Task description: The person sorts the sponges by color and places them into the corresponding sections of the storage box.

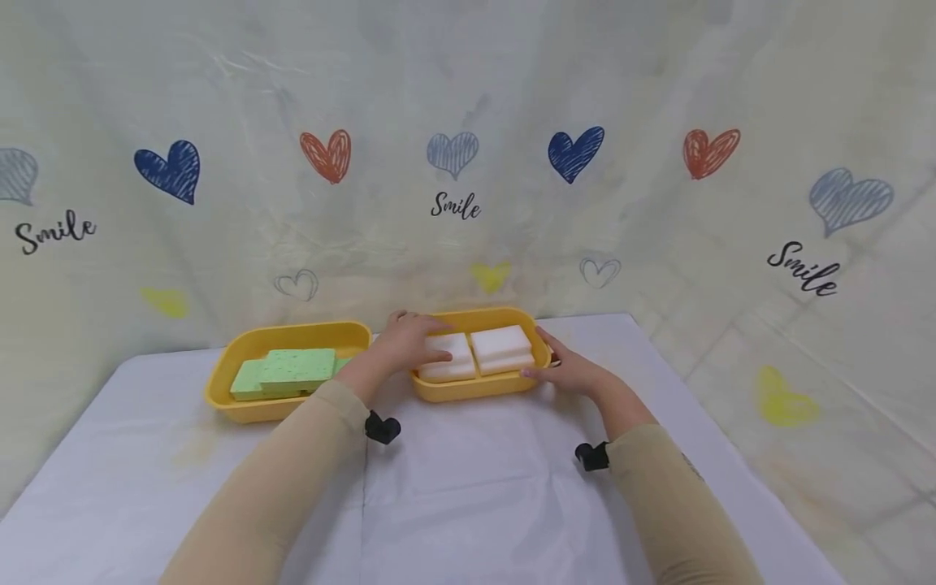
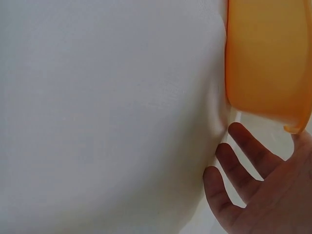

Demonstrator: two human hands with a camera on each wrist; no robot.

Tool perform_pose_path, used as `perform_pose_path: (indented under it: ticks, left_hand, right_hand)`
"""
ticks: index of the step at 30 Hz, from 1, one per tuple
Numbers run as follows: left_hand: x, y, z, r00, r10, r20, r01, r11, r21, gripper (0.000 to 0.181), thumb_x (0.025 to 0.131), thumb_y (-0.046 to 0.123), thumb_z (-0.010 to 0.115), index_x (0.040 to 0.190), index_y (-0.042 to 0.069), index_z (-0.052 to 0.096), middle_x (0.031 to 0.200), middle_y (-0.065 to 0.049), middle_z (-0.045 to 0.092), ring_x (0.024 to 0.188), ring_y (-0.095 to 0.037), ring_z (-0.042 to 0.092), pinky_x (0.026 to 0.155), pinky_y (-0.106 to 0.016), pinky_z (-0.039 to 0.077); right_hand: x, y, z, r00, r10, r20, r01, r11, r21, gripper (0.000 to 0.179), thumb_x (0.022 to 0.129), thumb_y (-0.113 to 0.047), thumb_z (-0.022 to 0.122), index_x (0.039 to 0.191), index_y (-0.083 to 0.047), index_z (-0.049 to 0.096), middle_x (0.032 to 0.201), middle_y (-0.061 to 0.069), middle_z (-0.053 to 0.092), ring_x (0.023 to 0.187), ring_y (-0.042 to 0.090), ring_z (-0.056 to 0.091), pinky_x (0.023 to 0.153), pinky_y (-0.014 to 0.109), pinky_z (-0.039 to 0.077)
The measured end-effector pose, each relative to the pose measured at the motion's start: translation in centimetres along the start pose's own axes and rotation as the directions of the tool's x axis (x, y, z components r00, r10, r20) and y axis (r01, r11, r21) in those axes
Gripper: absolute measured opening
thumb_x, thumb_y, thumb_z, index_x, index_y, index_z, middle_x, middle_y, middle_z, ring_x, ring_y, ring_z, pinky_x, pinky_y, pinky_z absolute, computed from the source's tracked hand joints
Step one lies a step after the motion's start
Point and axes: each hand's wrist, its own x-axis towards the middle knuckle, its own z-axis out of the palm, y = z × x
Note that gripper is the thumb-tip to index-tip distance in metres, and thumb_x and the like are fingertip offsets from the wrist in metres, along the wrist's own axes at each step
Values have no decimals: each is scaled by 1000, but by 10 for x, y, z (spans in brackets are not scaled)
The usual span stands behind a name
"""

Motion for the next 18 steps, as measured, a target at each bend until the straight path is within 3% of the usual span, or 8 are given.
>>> perform_pose_path:
  ticks: [7, 11, 15, 18]
  left_hand:
    - [-17, 0, -8, 997, 24, -77, -26, 999, -28, 63, 92, 59, 61, 148, 33, 48, 149, 3, 48, 138, -26, 41, 118, -53, 16]
    - [-27, -1, -14, 994, 25, -104, -30, 999, -46, 63, 92, 58, 61, 148, 34, 47, 150, 4, 48, 138, -25, 40, 118, -52, 16]
    - [-39, -5, -19, 992, 34, -125, -41, 997, -58, 63, 93, 57, 61, 149, 34, 45, 151, 5, 46, 139, -25, 39, 118, -51, 16]
    - [-47, -9, -20, 989, 40, -139, -48, 997, -54, 65, 93, 57, 61, 150, 34, 44, 152, 5, 45, 140, -25, 37, 118, -50, 16]
  right_hand:
    - [0, 8, -4, 1000, -6, -1, 6, 1000, -10, 100, 90, -54, 66, 159, -35, -4, 150, 23, 31, 125, 41, 40, 106, 64, 33]
    - [-1, 11, -6, 1000, -1, -8, 0, 1000, -25, 101, 91, -56, 63, 159, -32, -8, 156, 25, 22, 127, 44, 39, 106, 66, 32]
    - [1, 16, -9, 999, 8, -43, -11, 999, -50, 98, 93, -62, 55, 157, -34, -13, 160, 27, 13, 134, 50, 33, 108, 70, 26]
    - [3, 20, -11, 995, -3, -98, -3, 998, -58, 93, 95, -64, 49, 158, -33, -12, 159, 27, 16, 136, 53, 31, 108, 71, 26]
